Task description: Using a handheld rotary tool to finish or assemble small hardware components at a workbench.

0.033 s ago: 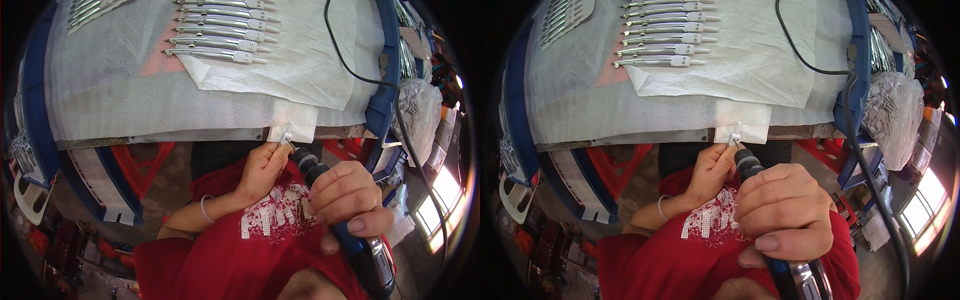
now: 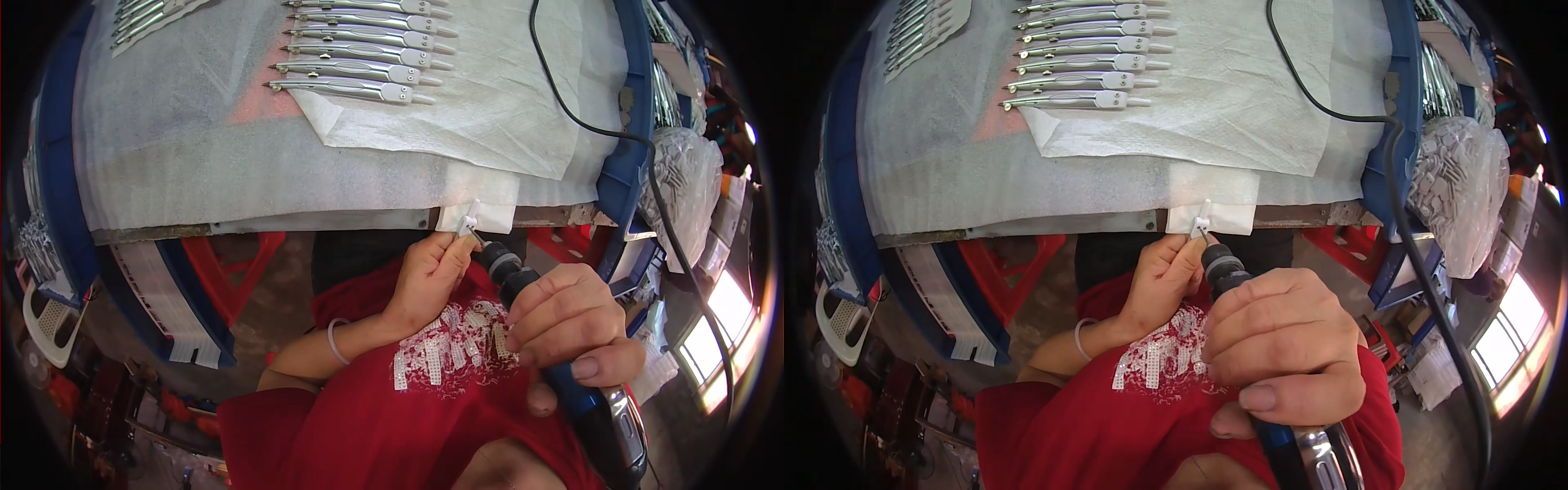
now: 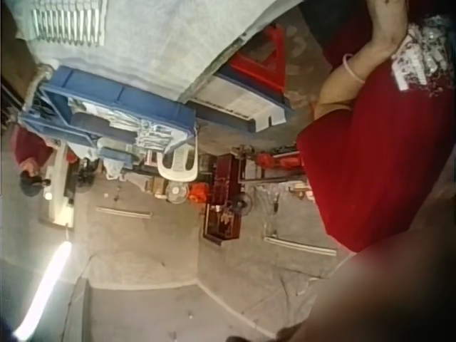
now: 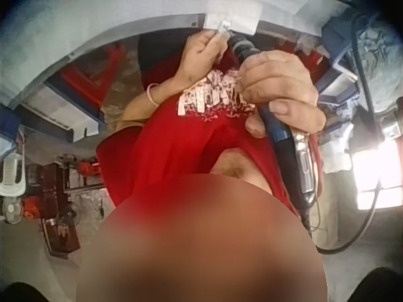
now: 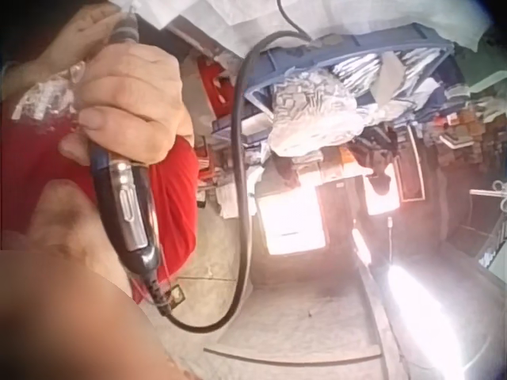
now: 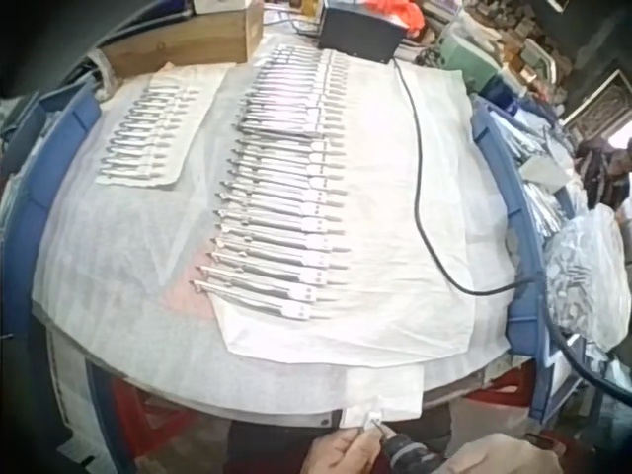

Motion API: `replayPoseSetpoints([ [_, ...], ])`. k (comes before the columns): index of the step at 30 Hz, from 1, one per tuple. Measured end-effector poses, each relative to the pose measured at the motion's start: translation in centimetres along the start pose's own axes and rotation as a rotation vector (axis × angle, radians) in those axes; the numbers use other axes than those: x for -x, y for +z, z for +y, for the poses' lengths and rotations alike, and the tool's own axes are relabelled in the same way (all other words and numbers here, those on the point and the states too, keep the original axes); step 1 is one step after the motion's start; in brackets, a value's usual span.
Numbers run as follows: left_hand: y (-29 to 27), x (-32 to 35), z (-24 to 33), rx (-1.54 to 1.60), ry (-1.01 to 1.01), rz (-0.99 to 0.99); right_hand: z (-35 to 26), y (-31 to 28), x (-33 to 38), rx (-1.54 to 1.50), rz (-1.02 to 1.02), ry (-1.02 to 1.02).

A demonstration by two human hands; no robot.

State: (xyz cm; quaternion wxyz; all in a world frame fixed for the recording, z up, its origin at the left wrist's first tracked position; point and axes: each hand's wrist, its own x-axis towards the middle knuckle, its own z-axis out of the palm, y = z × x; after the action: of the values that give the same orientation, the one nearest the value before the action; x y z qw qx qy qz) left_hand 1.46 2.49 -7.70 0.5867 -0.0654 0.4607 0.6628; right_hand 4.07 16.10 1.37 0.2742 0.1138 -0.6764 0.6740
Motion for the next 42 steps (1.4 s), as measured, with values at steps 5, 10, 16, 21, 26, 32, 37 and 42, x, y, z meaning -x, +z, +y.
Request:
replayPoseSetpoints([
  [5, 0.0, -0.1, 0.0, 0.042, -0.039, -0.011, -0.4, -0.3, 0.4, 0.006, 0.015, -0.012],
  [10, 0.1, -0.1, 0.0, 0.013, -0.019, -0.001, 0.0, -0.4, 0.4, 0.010, 0.032, -0.004],
  [16, -0.1, -0.1, -0.2, 0.039, -0.029, -0.012, 0.1, -0.4, 0.6, -0.019, 0.027, -0.002],
  [21, -0.1, -0.1, -0.3, 0.041, -0.024, -0.010, 0.2, -0.4, 0.5, -0.013, 0.025, 0.006],
  [26, -0.2, -0.1, -0.4, -0.045, -0.009, -0.015, 0.3, -0.5, 0.4, -0.019, 0.019, 0.016],
  [32, 0.0, 0.1, -0.2, 0.032, -0.028, 0.005, 0.6, 0.0, 0.2, -0.019, 0.013, -0.012],
  [37, -0.3, 0.0, -0.2, 0.059, -0.019, -0.030, 0.0, -0.4, 0.3, -0.006, -0.009, -0.054],
  [42, -0.3, -0.3, 1.0, 0.107, -0.070, -0.168, -2.3, -2.3, 0.9, 0.025, 0.032, 0.039],
])
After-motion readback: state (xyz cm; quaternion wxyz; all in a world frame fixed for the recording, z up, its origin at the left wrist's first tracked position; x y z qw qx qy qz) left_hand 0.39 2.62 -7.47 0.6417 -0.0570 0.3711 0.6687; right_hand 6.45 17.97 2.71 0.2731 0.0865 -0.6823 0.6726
